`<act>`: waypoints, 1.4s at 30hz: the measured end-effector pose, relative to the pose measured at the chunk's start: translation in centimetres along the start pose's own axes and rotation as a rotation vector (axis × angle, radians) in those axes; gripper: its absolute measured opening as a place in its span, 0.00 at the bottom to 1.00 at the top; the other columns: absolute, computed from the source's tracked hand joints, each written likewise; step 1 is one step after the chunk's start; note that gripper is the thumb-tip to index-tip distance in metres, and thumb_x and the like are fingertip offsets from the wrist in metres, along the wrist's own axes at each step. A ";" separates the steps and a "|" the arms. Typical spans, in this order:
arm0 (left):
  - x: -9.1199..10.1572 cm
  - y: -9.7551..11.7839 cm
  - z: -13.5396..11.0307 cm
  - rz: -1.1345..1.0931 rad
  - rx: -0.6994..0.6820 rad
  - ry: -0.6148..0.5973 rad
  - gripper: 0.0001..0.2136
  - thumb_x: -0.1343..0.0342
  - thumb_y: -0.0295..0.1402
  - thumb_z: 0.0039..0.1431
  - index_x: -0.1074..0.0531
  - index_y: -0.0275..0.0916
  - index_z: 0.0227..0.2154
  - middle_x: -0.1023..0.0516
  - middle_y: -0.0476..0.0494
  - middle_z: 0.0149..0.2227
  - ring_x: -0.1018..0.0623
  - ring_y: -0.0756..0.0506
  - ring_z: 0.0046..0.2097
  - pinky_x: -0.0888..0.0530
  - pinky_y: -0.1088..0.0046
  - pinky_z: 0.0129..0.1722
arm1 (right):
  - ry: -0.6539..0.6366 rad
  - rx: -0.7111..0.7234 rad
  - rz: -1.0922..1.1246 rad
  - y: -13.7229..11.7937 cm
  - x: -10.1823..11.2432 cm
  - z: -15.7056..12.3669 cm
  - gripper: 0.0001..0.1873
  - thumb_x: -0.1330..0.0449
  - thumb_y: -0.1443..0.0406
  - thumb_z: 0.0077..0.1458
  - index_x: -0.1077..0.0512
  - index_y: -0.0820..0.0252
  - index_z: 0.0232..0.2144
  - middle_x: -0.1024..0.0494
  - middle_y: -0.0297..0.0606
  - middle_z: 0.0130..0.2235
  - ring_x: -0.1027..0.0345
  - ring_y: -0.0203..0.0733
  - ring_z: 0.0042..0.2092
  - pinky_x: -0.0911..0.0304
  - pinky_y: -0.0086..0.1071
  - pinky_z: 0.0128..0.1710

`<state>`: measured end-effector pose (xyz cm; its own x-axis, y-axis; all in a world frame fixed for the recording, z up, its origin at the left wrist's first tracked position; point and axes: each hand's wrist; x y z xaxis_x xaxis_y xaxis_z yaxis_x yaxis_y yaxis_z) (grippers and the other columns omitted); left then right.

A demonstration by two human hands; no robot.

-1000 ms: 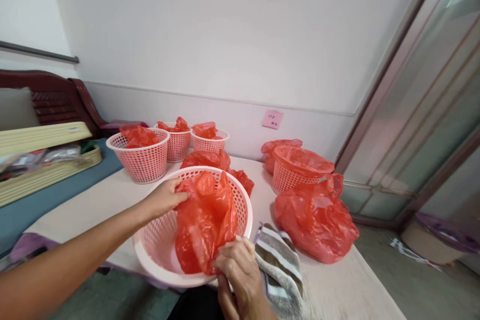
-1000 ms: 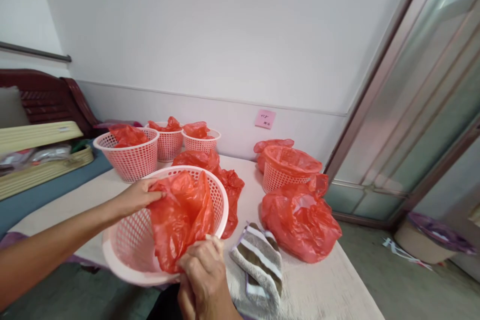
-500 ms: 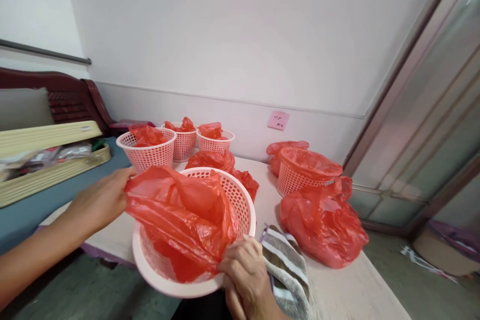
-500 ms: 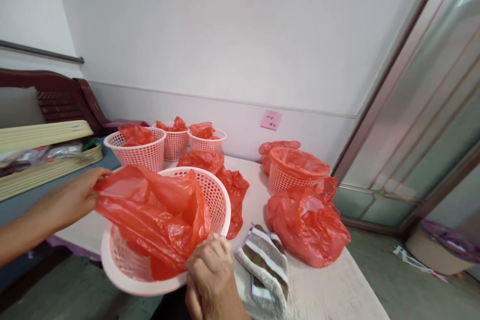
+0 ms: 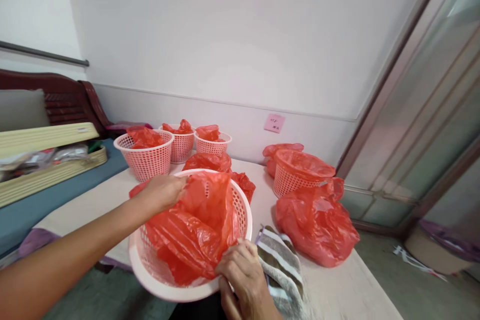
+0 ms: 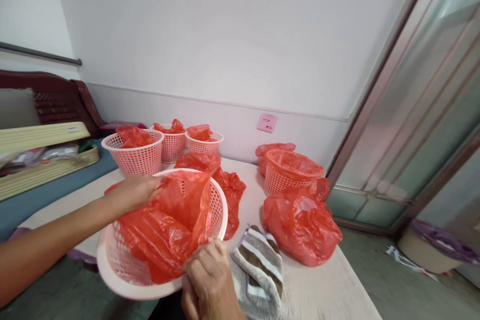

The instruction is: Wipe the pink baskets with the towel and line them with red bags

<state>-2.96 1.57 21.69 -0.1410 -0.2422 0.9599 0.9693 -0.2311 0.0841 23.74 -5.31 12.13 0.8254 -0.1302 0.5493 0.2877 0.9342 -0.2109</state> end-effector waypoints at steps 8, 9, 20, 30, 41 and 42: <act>-2.0 -2.8 -1.8 0.206 0.220 0.005 0.17 0.62 0.32 0.64 0.29 0.36 0.45 0.22 0.32 0.42 0.21 0.33 0.42 0.29 0.58 0.40 | -0.089 -0.194 0.017 0.4 1.5 0.7 0.09 0.48 0.74 0.59 0.33 0.56 0.37 0.26 0.36 0.33 0.34 0.41 0.36 0.38 0.38 0.39; -1.9 -2.8 -1.8 0.209 0.212 0.016 0.16 0.61 0.32 0.64 0.30 0.36 0.44 0.24 0.31 0.45 0.23 0.33 0.46 0.29 0.58 0.43 | -0.086 -0.235 0.018 0.5 1.5 1.0 0.09 0.48 0.74 0.59 0.33 0.56 0.36 0.27 0.36 0.33 0.34 0.41 0.36 0.38 0.37 0.38; -4.6 -5.7 -1.4 -0.008 0.229 0.038 0.10 0.48 0.36 0.63 0.31 0.36 0.41 0.28 0.38 0.49 0.25 0.43 0.49 0.28 0.62 0.48 | -0.074 -0.606 -0.276 6.0 0.0 8.5 0.25 0.38 0.61 0.56 0.35 0.59 0.55 0.27 0.48 0.50 0.32 0.54 0.53 0.35 0.47 0.51; -5.7 -5.5 -1.6 0.027 0.187 0.077 0.11 0.45 0.28 0.58 0.30 0.33 0.44 0.29 0.34 0.54 0.27 0.39 0.54 0.29 0.57 0.53 | -0.272 -0.830 -0.501 9.5 -2.4 10.1 0.15 0.52 0.75 0.58 0.29 0.65 0.42 0.26 0.51 0.46 0.31 0.50 0.48 0.38 0.38 0.47; -1.8 -2.7 2.8 -0.204 0.152 0.142 0.24 0.45 0.46 0.59 0.34 0.39 0.55 0.22 0.34 0.48 0.21 0.34 0.48 0.28 0.59 0.45 | -0.277 -0.750 -0.444 7.4 -2.0 8.7 0.28 0.52 0.77 0.54 0.36 0.64 0.58 0.27 0.50 0.50 0.31 0.47 0.48 0.37 0.36 0.47; -1.7 -2.7 3.1 -0.231 0.148 0.159 0.22 0.47 0.42 0.61 0.34 0.39 0.55 0.22 0.36 0.47 0.22 0.36 0.48 0.29 0.59 0.46 | -0.280 -0.731 -0.438 7.4 -1.9 8.4 0.32 0.52 0.77 0.54 0.39 0.63 0.61 0.28 0.50 0.50 0.30 0.47 0.48 0.37 0.37 0.46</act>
<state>-4.75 5.53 20.62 -0.3796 -0.3459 0.8581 0.9250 -0.1604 0.3446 20.21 4.65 16.35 0.4480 -0.2497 0.8584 0.8653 0.3624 -0.3462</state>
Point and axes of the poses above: each hand's wrist, its own z-axis towards the middle knuckle, its own x-axis out of the back of the hand, y = z × x
